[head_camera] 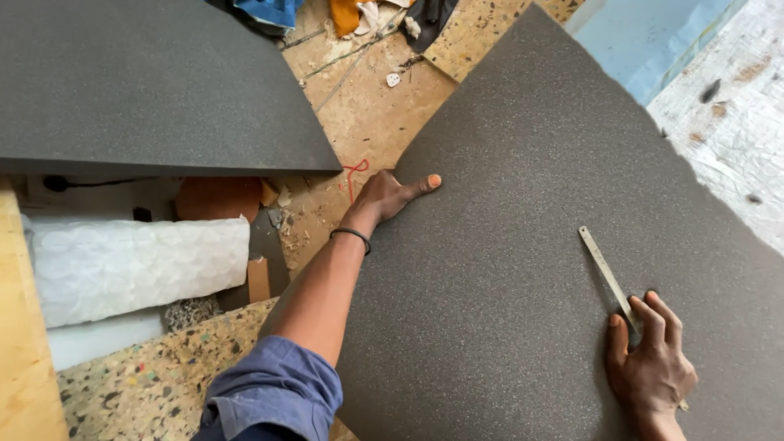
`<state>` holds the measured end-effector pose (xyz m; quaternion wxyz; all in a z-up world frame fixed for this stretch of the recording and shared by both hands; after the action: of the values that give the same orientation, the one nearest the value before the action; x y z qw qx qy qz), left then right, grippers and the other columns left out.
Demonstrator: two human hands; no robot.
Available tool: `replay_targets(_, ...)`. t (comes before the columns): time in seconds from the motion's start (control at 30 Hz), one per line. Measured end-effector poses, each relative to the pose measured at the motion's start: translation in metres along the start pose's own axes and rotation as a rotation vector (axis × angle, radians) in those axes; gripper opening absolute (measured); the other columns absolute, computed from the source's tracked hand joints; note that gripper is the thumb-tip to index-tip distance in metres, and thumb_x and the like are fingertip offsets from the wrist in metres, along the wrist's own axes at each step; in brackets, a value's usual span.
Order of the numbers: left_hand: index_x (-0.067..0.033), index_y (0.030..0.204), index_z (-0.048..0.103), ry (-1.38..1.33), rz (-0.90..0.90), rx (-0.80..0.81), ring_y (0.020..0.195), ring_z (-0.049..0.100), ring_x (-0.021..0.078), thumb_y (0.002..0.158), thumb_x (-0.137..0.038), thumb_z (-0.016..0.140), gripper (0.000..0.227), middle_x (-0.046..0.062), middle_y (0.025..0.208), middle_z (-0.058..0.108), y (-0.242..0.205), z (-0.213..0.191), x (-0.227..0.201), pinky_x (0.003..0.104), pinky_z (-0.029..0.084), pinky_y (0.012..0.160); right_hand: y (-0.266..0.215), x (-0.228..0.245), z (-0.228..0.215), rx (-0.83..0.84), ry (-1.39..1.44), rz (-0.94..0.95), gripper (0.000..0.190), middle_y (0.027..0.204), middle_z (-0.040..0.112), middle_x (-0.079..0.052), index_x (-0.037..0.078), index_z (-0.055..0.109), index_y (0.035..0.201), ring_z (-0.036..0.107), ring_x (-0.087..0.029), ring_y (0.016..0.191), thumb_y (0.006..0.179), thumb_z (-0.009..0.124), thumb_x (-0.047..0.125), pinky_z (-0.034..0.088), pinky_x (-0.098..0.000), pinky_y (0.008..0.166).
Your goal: The person cuts a large sheet of gray foam using a long, thin knife. They position the foam on a workbench, make several cuts to shape it, and then fit the cut piece onto a larger blue foam structure.
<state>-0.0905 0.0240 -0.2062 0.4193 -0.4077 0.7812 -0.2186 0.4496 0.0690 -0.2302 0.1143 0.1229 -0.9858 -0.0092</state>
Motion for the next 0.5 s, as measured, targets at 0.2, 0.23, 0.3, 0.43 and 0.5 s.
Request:
replay_targets(0.2,-0.0265,0.073,0.041,-0.002,0.002,-0.069,0.071,0.054,0.0145,0.065,-0.098,0.075,0.080,-0.001,0.073,0.053,0.003,-0.002,0.000,0.045,0.039,0.064,0.003,0.000,0.011,0.088,0.050,0.065,0.048,0.177,0.064,0.006,0.029,0.069,0.158,0.079,-0.029,0.130,0.116,0.063,0.052,0.065,-0.0616,0.079)
replay_targets(0.23,-0.0265,0.073,0.041,0.006,0.015,-0.055,0.071,0.054,0.0145,0.065,-0.098,0.075,0.080,-0.001,0.073,0.053,-0.001,-0.004,0.001,0.045,0.039,0.064,0.003,0.005,0.012,0.083,0.043,0.084,0.048,0.177,0.064,0.006,0.029,0.069,0.158,0.079,-0.029,0.130,0.116,0.063,0.052,0.065,-0.0616,0.079)
replay_targets(0.3,-0.0223,0.112,0.089,-0.051,0.164,-0.215,0.095,0.082,0.0138,0.067,-0.087,0.081,0.079,-0.002,0.103,0.089,-0.007,-0.013,-0.014,0.042,0.060,0.077,0.006,0.006,0.013,0.126,0.063,0.092,0.046,0.175,0.061,0.009,0.034,0.066,0.156,0.079,-0.026,0.127,0.112,0.066,0.048,0.065,-0.0574,0.077)
replay_targets(0.43,0.0087,0.156,0.063,-0.138,0.532,-0.334,0.146,0.063,0.0557,0.085,-0.064,0.103,0.109,0.037,0.153,0.068,0.026,-0.033,-0.020,0.069,0.051,0.126,0.005,0.009,0.011,-0.002,0.031,0.041,0.053,0.162,0.064,0.010,0.045,0.057,0.163,0.085,-0.037,0.106,0.113,0.070,0.053,0.071,-0.0536,0.088)
replay_targets(0.5,-0.0119,0.158,0.063,-0.107,0.460,-0.193,0.115,0.079,0.0299,0.097,-0.071,0.098,0.092,0.014,0.134,0.079,0.049,-0.060,-0.052,0.045,0.064,0.103,0.007,0.013,0.015,0.012,0.088,-0.018,0.056,0.159,0.066,0.007,0.043,0.060,0.166,0.085,-0.039,0.104,0.112,0.067,0.052,0.071,-0.0555,0.084)
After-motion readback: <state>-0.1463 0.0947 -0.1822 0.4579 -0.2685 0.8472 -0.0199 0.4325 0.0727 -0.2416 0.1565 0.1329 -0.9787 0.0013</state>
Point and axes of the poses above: each hand's wrist, its own y-axis towards the middle knuckle, its own z-axis out of the palm, x = y × z, the point moved 7 cm from there along y, towards the middle knuckle
